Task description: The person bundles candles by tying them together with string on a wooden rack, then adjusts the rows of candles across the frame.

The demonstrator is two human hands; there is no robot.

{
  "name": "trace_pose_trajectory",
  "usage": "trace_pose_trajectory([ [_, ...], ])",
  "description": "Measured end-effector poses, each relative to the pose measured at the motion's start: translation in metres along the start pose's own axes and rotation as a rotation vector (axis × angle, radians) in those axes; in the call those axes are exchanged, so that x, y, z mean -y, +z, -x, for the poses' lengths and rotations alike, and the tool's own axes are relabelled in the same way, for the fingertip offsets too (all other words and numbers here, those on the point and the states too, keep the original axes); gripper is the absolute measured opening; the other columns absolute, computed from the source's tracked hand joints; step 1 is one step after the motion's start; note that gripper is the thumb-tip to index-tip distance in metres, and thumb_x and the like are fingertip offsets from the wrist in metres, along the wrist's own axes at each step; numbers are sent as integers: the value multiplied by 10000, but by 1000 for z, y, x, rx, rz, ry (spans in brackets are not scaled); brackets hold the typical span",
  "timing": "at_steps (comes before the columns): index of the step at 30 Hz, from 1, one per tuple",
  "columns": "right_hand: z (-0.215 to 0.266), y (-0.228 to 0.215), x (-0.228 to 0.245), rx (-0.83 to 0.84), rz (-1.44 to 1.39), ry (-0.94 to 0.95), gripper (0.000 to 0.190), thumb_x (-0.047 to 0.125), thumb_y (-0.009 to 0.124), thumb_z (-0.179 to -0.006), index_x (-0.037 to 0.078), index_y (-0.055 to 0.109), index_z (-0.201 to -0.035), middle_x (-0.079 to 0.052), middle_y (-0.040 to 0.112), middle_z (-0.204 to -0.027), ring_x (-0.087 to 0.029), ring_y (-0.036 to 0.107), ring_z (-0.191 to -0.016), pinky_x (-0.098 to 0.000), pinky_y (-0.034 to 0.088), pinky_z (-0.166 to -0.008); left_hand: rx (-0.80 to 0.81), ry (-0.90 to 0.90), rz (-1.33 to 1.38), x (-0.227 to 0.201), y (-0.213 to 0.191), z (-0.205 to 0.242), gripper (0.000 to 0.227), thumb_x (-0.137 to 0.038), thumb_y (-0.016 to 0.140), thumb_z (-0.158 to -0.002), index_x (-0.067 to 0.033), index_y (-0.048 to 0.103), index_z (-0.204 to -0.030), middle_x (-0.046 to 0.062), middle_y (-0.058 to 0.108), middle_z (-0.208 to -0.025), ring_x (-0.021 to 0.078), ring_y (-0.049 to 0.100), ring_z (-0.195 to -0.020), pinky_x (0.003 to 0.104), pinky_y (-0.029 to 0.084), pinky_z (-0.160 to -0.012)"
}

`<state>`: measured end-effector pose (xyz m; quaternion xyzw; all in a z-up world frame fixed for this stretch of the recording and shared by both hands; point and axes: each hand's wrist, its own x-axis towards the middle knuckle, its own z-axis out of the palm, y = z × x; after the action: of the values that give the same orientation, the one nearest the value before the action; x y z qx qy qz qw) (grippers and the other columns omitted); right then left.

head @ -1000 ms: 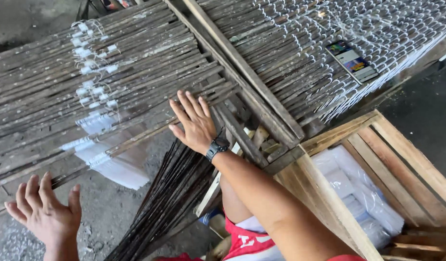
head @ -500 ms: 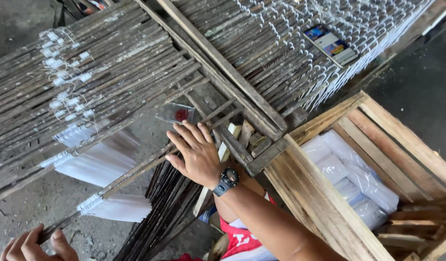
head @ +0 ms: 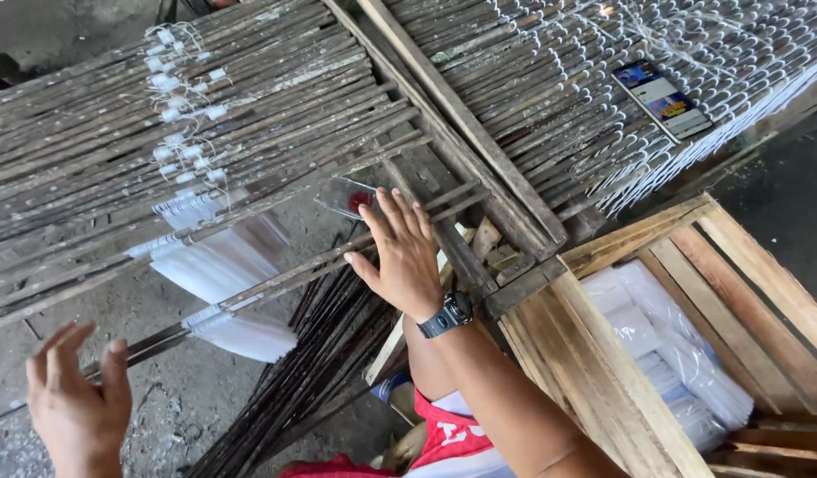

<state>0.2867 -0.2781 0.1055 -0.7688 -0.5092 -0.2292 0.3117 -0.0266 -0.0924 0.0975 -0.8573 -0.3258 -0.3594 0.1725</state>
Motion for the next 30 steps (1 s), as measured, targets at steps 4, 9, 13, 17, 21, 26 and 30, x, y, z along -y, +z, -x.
trace_pose_trajectory([
  [4,-4,3,0,23,33,28,612,535,378,-819,87,431,-1233,-192,384,-1305,-325,319,-1244,-442,204,-1040,-16,43,-27,6,6,-38,357,-281,607,-954,7,632,-1165,168,630,-1195,316,604,-1083,424,483,-765],
  [9,-30,4,-1,282,8,186,675,582,307,-808,121,312,-1299,-205,201,-1368,-351,202,-1264,-501,171,-1016,439,-97,-109,5,24,-70,492,-417,455,-897,-96,488,-1269,143,593,-1159,322,580,-1006,471,456,-817],
  [13,-64,4,-6,407,-3,225,641,500,392,-816,123,262,-1318,-155,124,-1407,-328,134,-1282,-546,175,-997,476,-109,-194,16,42,-69,420,-365,471,-886,-155,518,-1248,95,588,-1157,260,554,-1031,405,441,-784],
  [17,-79,20,-16,399,-18,145,584,421,539,-764,136,374,-1246,-140,296,-1348,-377,211,-1243,-569,222,-951,538,-187,-296,20,45,-80,369,-285,472,-853,-225,518,-1214,86,547,-1158,279,518,-989,400,391,-770],
  [21,-89,54,-32,448,189,89,546,410,582,-727,155,457,-1193,-118,374,-1256,-338,311,-1188,-533,224,-945,518,-236,-207,40,82,-76,325,-292,476,-807,-254,532,-1125,65,554,-1062,280,539,-951,416,390,-783],
  [26,-98,78,-67,374,298,-67,379,343,612,-718,161,507,-1034,-60,477,-1033,-284,457,-1051,-493,256,-923,540,-177,-259,34,85,-70,284,-379,574,-776,-229,513,-1009,19,532,-1004,237,531,-976,360,402,-807],
  [30,-104,67,-80,367,105,-74,130,222,551,-795,189,546,-920,-25,454,-951,-251,492,-970,-425,362,-815,542,-153,-227,34,73,-67,281,-400,595,-757,-238,542,-981,14,549,-974,236,548,-963,356,410,-818],
])
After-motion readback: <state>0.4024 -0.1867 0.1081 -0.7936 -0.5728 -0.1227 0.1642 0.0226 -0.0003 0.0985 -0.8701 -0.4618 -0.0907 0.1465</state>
